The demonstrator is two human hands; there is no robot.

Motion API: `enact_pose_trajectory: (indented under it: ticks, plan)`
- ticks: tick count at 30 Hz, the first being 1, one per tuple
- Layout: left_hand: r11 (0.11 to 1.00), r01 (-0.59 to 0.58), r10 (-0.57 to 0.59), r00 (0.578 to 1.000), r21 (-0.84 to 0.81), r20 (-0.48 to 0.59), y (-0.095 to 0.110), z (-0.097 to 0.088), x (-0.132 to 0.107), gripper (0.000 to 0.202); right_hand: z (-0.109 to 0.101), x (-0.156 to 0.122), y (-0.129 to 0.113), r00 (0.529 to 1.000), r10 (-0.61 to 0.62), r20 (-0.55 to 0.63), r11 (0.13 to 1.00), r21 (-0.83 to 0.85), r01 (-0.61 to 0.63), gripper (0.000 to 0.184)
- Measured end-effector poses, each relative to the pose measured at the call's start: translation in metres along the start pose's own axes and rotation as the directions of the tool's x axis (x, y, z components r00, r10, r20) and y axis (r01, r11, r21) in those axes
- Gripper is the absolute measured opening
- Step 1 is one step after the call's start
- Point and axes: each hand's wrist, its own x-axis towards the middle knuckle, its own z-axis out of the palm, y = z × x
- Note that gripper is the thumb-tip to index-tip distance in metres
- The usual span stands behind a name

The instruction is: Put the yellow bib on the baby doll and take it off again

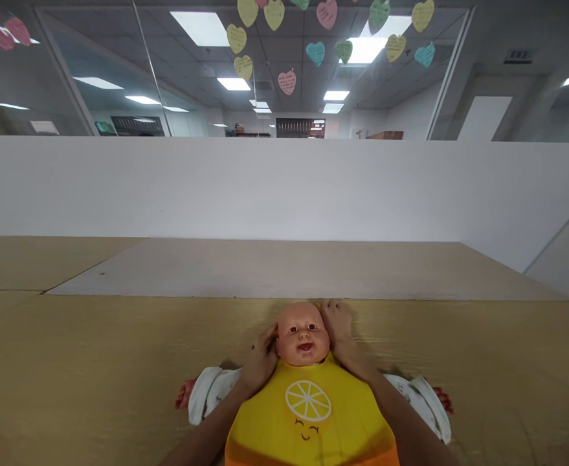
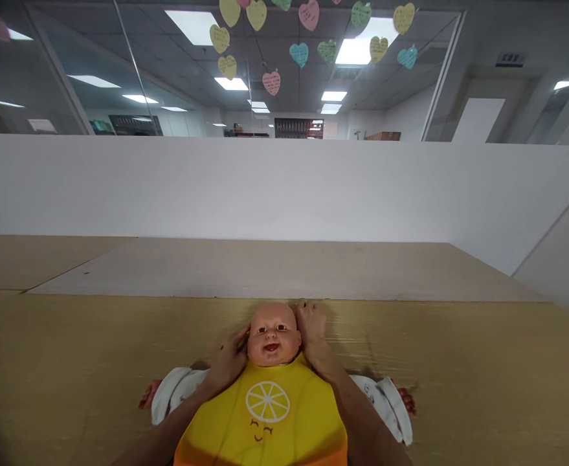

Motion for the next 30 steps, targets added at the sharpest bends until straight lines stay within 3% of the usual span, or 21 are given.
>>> enact_pose_trajectory:
  ticks: [21, 26, 30]
  plan:
    - [0.999, 0.002, -0.001, 1.000, -0.033, 0.025, -0.006, 0.002, 0.003, 0.040, 0.011, 0.004, 0.001, 0.998, 0.055, 0.007, 0.998, 0.020, -0.055, 0.042]
    - [1.000, 0.010, -0.009, 0.999, -0.012, 0.031, -0.006, 0.002, 0.002, 0.041, 0.007, 0.003, 0.007, 0.995, 0.104, -0.011, 0.988, 0.117, -0.102, 0.039]
    - [1.000, -0.002, 0.002, 1.000, -0.001, 0.030, -0.002, 0.001, -0.001, 0.042, 0.004, 0.007, 0.017, 0.977, 0.199, 0.070, 0.896, 0.392, -0.211, 0.037]
